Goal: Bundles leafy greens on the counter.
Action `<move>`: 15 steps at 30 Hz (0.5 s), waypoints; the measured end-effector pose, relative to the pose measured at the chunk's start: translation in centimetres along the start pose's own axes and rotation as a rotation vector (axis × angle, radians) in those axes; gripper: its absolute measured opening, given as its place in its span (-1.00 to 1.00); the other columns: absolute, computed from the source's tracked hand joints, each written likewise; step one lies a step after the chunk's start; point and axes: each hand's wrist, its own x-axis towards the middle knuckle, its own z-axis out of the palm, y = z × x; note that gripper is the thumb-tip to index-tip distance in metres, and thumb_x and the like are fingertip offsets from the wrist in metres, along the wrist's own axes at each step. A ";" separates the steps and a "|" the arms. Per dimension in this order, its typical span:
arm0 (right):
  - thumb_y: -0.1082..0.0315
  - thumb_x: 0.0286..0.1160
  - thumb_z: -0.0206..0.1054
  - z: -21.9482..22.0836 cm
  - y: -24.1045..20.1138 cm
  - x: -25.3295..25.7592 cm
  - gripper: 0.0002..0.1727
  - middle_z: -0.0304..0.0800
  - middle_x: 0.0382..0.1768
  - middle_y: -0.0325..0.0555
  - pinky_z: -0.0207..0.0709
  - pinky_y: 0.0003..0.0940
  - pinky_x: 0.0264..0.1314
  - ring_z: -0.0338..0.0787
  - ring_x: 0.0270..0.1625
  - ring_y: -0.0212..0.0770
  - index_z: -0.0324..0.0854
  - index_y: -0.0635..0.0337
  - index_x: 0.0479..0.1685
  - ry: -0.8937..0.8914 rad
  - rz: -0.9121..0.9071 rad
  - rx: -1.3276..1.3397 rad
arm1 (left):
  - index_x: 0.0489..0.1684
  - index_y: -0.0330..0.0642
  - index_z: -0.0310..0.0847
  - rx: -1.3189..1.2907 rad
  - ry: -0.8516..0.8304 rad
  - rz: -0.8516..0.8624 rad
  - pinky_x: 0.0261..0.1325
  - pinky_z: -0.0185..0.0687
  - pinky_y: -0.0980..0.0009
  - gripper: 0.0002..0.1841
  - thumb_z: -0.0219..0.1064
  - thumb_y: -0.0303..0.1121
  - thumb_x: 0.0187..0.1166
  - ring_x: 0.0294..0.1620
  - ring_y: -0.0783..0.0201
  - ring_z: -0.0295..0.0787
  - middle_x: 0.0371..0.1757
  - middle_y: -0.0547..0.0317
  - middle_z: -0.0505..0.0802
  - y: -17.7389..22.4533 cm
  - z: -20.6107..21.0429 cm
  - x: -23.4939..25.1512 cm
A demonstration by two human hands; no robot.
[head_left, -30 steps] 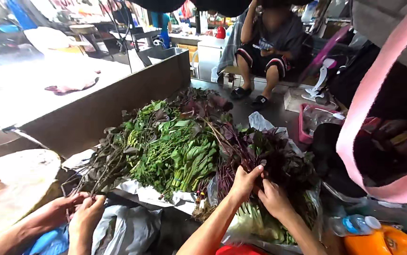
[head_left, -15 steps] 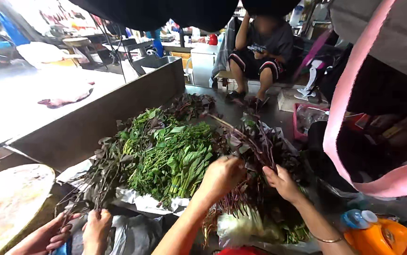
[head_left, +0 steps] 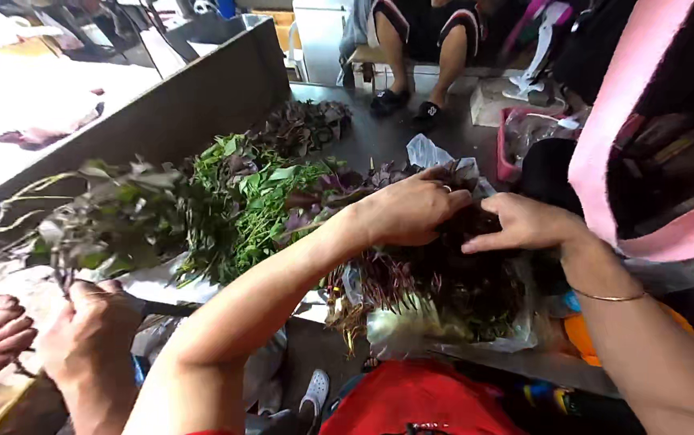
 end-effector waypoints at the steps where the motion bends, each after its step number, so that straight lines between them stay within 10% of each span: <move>1: 0.16 0.21 0.57 -0.4 -0.3 0.0 -0.71 0.77 -0.46 -0.32 0.58 -0.59 -0.26 0.70 -0.39 -0.59 0.76 0.22 -0.32 -0.012 -0.022 0.022 | 0.44 -0.32 0.55 -0.084 -0.018 -0.035 0.74 0.20 -0.07 -0.48 0.48 -0.35 0.49 0.35 -0.13 0.74 0.17 -0.16 0.85 0.4 -0.4 -0.2; 3: 0.29 0.18 0.57 -0.8 -0.2 -0.1 -0.81 0.74 -0.56 -0.39 0.51 -0.69 -0.53 0.60 -0.60 -0.63 0.75 0.18 -0.34 0.051 -0.086 0.177 | 0.49 -0.31 0.48 -0.212 -0.030 -0.135 0.39 0.59 -0.07 -0.48 0.43 -0.28 0.61 0.23 -0.12 0.79 0.13 -0.18 0.84 1.0 -0.8 -0.8; 5: 0.36 0.24 0.54 -0.8 0.9 -0.2 -0.65 0.86 -0.33 -0.33 0.65 -0.67 -0.54 0.71 -0.55 -0.58 0.74 0.20 0.04 0.202 -0.155 0.393 | 0.35 -0.34 0.55 -0.337 0.076 -0.239 0.03 0.73 -0.01 -0.59 0.40 -0.30 0.63 -0.09 0.00 0.84 -0.10 -0.12 0.85 0.9 0.5 -1.7; 9: 0.36 0.56 0.25 4.9 2.0 1.7 -0.49 0.83 -0.25 -0.28 0.71 -0.49 -0.39 0.77 -0.42 -0.41 0.43 0.12 0.53 0.613 0.016 0.784 | 0.31 -0.36 0.51 -0.621 0.373 -0.514 0.08 0.78 0.07 -0.63 0.35 -0.30 0.68 -0.13 0.11 0.85 -0.14 -0.08 0.84 0.2 5.3 -3.0; 15: 0.40 0.39 0.50 11.2 0.1 4.4 -0.74 0.82 -0.30 -0.29 0.57 -0.63 -0.44 0.68 -0.44 -0.55 0.71 0.33 0.00 0.798 0.023 0.795 | 0.33 -0.38 0.53 -0.538 0.499 -0.705 0.27 0.68 0.00 -0.57 0.24 -0.18 0.73 0.10 -0.01 0.83 0.00 -0.16 0.84 3.3 8.7 -3.2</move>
